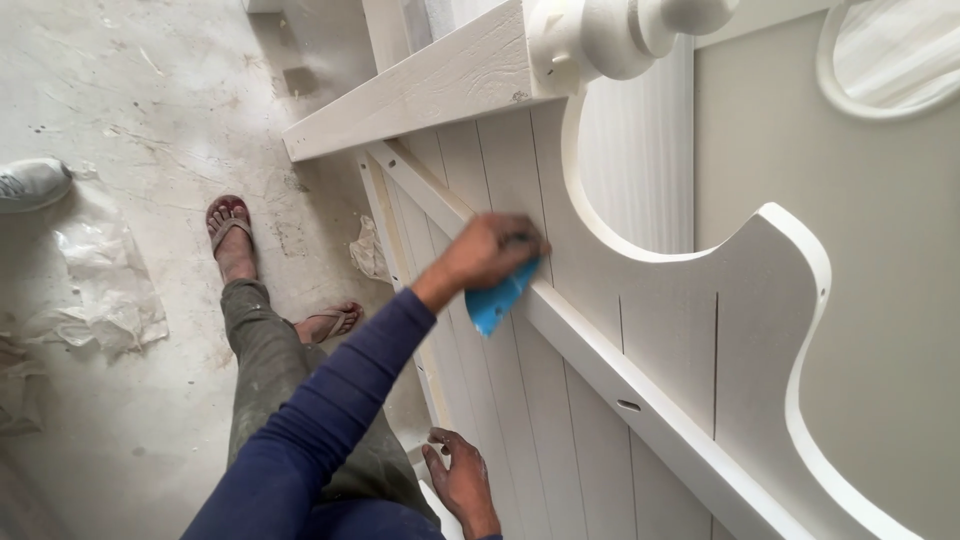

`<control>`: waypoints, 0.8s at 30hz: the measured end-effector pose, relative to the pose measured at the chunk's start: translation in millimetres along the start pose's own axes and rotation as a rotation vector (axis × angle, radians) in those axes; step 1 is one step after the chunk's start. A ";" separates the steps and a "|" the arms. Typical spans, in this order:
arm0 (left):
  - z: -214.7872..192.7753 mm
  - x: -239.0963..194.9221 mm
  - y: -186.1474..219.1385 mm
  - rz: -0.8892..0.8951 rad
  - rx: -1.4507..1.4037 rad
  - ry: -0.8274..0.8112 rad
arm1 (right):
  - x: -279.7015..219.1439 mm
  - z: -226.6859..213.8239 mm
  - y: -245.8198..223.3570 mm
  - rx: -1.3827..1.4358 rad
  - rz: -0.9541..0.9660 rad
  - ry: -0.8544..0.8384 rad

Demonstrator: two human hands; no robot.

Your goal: The person sands the white painted surfaces of a wooden furniture frame, moving a blue sanding block along the panels and edges. They briefly peel and reposition the sandpaper on the block, then continue sanding different sections of the frame.

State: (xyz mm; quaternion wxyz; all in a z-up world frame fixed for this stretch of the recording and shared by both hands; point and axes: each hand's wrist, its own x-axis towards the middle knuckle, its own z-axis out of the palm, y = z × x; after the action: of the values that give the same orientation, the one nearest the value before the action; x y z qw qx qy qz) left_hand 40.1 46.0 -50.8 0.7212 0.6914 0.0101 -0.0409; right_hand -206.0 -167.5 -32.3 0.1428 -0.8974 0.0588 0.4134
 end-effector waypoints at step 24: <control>-52.5 38.6 14.3 -0.071 0.031 -0.019 | 13.1 -14.9 -29.6 -0.038 -0.019 -0.031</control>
State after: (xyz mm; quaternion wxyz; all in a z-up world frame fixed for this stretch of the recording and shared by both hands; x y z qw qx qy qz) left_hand 81.8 97.2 -41.6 0.7085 0.7013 0.0271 -0.0734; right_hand -180.1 -143.6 -26.9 0.1305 -0.8939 0.0399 0.4269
